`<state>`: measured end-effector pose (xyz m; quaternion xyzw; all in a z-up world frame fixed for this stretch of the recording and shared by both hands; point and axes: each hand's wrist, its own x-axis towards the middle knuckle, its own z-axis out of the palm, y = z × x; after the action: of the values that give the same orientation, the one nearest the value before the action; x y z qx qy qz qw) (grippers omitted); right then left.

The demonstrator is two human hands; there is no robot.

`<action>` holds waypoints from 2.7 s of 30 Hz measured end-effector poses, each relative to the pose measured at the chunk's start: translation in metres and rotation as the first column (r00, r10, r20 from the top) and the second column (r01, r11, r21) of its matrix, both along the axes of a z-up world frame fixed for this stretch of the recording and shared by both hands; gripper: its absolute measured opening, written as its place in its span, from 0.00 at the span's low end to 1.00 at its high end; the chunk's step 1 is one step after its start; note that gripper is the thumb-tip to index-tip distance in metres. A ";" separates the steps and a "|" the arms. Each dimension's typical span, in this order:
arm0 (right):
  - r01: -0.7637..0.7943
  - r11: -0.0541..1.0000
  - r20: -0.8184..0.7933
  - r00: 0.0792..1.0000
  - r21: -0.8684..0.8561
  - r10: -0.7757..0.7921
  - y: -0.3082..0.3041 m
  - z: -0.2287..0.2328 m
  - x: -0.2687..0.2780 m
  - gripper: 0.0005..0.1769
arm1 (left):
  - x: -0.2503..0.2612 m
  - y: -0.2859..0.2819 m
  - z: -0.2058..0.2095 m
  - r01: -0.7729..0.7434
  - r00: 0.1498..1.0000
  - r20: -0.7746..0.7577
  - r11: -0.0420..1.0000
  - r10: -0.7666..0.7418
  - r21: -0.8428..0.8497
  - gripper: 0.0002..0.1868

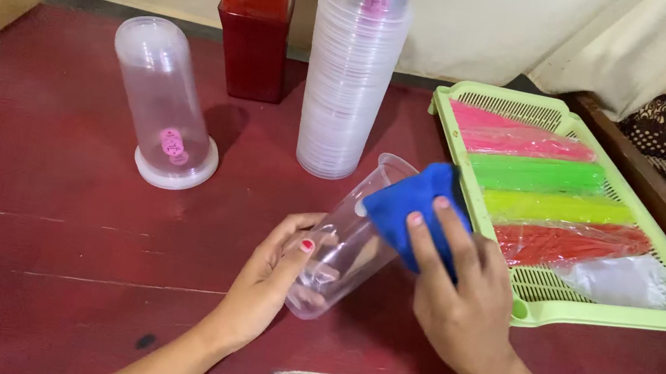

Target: Cleaning plastic cups with a cloth and stacking them

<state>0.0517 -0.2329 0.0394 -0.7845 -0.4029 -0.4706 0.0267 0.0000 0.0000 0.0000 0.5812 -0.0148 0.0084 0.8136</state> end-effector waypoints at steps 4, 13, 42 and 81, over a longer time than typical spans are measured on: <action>0.002 1.000 -0.090 0.996 0.012 -0.001 -0.005 -0.003 0.000 0.31 | -0.002 0.001 0.007 -0.047 0.999 -0.006 0.997 0.048 0.067 0.23; -0.243 0.963 -0.210 0.954 -0.114 0.216 0.013 -0.042 -0.018 0.29 | 0.004 -0.001 -0.008 -0.093 0.994 -0.096 0.896 0.056 -0.433 0.34; 0.012 1.000 -0.131 0.991 0.015 -0.010 -0.001 0.000 -0.001 0.32 | -0.011 -0.007 0.013 -0.274 0.951 0.223 0.922 0.216 0.275 0.22; -0.095 0.992 -0.301 0.947 0.082 0.115 0.003 -0.022 0.000 0.38 | -0.009 -0.003 0.006 -0.668 0.646 0.763 0.490 0.008 0.560 0.05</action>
<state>0.0521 -0.2299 0.0176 -0.8239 -0.4192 -0.3548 0.1398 -0.0088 -0.0029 0.0058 0.8272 -0.1841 0.3852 0.3652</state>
